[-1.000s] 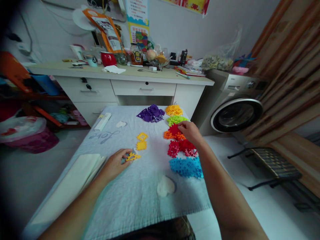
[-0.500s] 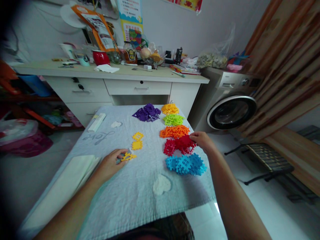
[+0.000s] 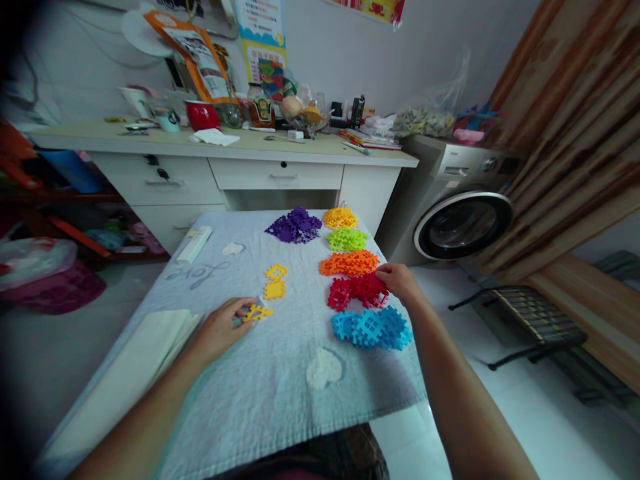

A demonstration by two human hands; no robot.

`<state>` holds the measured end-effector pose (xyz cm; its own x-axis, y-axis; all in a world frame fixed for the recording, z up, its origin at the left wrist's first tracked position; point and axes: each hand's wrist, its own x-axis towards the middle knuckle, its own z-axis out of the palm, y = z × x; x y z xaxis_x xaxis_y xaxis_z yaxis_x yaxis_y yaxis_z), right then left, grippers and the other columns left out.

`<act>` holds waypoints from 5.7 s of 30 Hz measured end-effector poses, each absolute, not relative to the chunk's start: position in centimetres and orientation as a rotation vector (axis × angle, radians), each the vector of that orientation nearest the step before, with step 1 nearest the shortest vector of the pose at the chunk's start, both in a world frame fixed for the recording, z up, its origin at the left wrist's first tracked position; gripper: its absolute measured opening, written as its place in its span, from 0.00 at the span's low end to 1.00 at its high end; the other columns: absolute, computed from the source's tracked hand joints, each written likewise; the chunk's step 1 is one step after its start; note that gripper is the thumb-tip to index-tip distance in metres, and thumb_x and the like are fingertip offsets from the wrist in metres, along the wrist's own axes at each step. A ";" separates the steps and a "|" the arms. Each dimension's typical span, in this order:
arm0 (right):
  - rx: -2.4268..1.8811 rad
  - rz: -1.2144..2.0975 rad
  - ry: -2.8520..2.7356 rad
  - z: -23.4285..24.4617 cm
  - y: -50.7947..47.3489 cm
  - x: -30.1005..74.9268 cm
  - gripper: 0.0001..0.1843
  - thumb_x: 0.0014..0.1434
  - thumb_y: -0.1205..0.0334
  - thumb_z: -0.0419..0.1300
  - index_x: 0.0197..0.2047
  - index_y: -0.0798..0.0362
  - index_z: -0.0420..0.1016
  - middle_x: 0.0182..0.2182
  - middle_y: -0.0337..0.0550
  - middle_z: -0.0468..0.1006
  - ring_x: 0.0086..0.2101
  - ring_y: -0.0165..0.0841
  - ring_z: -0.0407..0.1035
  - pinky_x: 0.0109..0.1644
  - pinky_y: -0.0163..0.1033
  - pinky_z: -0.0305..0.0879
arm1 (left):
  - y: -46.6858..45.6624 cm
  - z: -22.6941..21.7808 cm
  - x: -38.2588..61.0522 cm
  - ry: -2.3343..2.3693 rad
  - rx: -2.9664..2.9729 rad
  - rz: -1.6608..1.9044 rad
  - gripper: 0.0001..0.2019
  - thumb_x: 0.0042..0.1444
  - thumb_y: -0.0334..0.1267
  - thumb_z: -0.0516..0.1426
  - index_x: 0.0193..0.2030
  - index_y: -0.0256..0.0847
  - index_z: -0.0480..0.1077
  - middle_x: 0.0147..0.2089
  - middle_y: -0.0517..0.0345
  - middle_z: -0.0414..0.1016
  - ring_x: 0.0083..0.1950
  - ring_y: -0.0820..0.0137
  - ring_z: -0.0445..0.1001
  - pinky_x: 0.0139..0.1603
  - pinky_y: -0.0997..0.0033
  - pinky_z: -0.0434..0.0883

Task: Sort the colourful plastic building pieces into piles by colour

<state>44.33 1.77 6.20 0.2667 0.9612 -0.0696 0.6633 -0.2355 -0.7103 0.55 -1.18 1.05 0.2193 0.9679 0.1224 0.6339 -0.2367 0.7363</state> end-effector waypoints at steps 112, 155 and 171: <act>-2.059 0.395 -1.775 8.8 -1.2 43.4 0.10 0.56 0.58 0.58 0.38 0.54 0.76 0.36 0.46 0.78 0.35 0.36 0.71 0.39 0.38 0.63 | -1.3 1.1 0.5 1.446 1.987 0.822 0.17 0.48 0.36 0.58 0.47 0.42 0.72 0.47 0.55 0.75 0.41 0.68 0.76 0.44 0.66 0.74; -1.897 0.355 -2.099 3.6 1.4 20.6 0.28 0.58 0.57 0.59 0.60 0.56 0.66 0.52 0.55 0.71 0.52 0.45 0.63 0.56 0.45 0.59 | -0.9 0.5 0.5 1.485 2.062 0.843 0.18 0.49 0.30 0.57 0.49 0.42 0.71 0.50 0.52 0.76 0.53 0.61 0.72 0.57 0.56 0.68; -1.791 0.197 -2.450 14.3 5.3 25.6 0.20 0.55 0.56 0.64 0.50 0.52 0.74 0.45 0.50 0.75 0.41 0.40 0.70 0.46 0.40 0.63 | 0.2 0.5 1.4 1.521 2.033 0.958 0.13 0.53 0.34 0.56 0.46 0.43 0.73 0.47 0.53 0.78 0.50 0.61 0.73 0.53 0.58 0.68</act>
<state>25.64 5.34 14.25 -0.3033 0.9529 0.0046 0.9399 0.3000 -0.1628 1.37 0.23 0.47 0.1620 0.9483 0.2729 0.6555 -0.3102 0.6886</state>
